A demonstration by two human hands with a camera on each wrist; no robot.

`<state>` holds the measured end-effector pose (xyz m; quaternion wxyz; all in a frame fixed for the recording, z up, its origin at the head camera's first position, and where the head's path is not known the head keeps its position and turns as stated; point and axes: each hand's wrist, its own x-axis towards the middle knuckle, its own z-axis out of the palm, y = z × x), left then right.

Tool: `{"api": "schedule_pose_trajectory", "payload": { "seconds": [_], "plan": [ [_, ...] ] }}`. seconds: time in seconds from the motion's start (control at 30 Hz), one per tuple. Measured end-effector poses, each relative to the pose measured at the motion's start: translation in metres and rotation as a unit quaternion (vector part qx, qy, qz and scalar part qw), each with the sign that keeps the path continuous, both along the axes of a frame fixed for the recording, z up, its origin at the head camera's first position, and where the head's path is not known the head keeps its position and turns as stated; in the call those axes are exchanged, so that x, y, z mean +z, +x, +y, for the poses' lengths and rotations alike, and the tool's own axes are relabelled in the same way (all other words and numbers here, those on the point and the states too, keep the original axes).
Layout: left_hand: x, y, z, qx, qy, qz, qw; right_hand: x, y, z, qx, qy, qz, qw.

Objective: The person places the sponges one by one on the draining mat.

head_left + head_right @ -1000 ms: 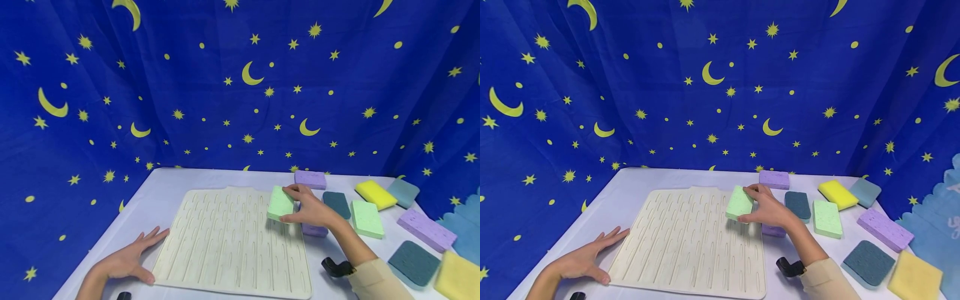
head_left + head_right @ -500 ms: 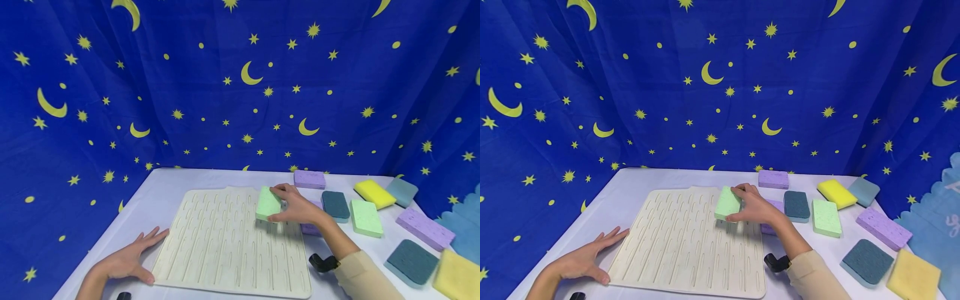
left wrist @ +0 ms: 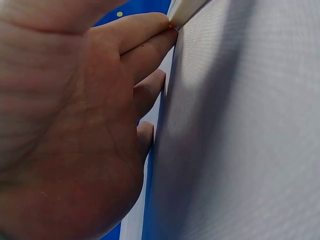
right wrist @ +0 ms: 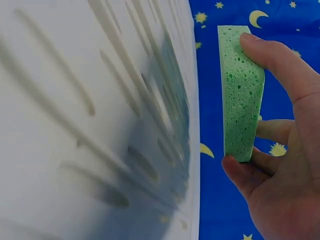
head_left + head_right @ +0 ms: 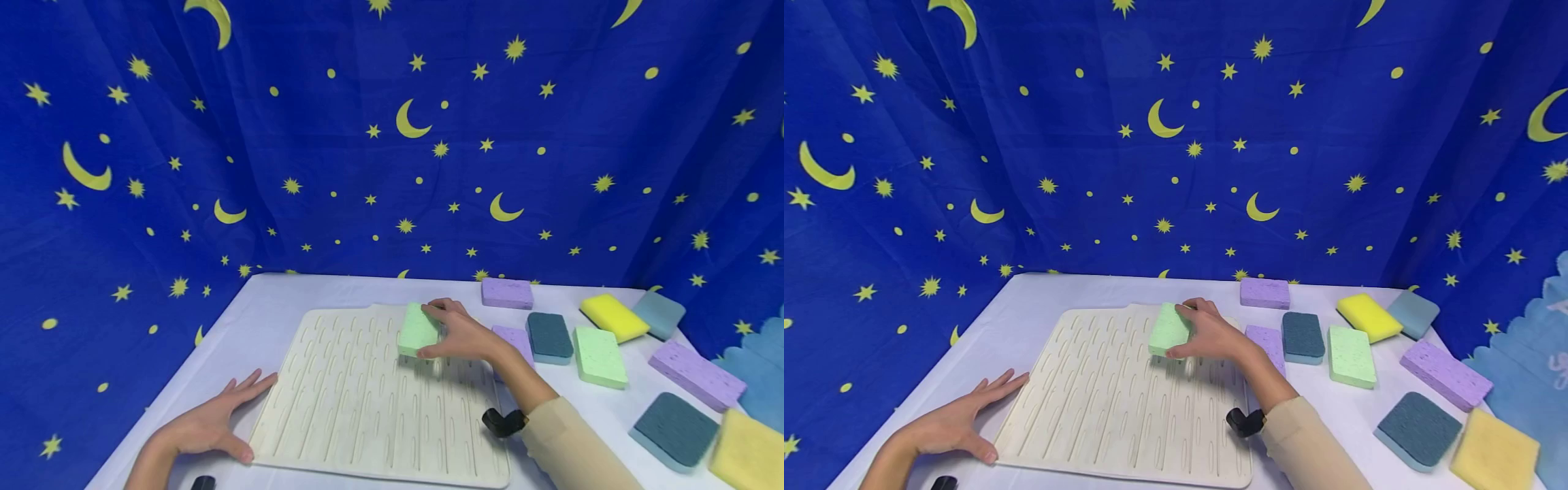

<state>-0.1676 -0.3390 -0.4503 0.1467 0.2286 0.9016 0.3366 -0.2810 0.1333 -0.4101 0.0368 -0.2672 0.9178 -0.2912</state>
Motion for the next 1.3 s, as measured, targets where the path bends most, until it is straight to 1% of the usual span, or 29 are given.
{"api": "schedule_pose_trajectory", "payload": {
  "seconds": [0.13,0.4,0.6,0.67,0.83,0.93,1.07,1.3],
  "plan": [
    [0.000,-0.001,0.000,-0.006,0.001,0.001,1.0000,-0.001,-0.005,-0.008,0.001,0.003,0.004,1.000],
    [0.002,-0.001,0.000,0.004,-0.001,-0.010,0.9999,0.001,-0.014,-0.026,-0.004,0.008,-0.007,1.000],
    [0.002,-0.001,-0.002,0.002,-0.001,0.001,1.0000,-0.002,-0.022,-0.042,0.000,0.001,-0.006,1.000],
    [0.002,-0.001,-0.001,0.002,0.000,-0.003,1.0000,-0.004,-0.023,-0.047,-0.002,0.000,-0.009,1.000],
    [-0.001,0.002,-0.001,0.014,-0.002,-0.013,0.9998,-0.010,-0.025,-0.062,-0.002,-0.002,-0.020,1.000],
    [-0.002,0.003,-0.001,0.015,-0.007,-0.006,0.9998,-0.013,-0.026,-0.070,-0.002,0.000,-0.025,1.000],
    [-0.002,0.002,-0.001,0.005,-0.012,-0.002,0.9999,-0.015,-0.025,-0.078,-0.004,0.002,-0.034,0.999],
    [-0.004,0.001,-0.001,0.002,-0.003,0.002,1.0000,-0.018,-0.027,-0.089,-0.005,0.010,-0.036,0.999]
  ]
}}
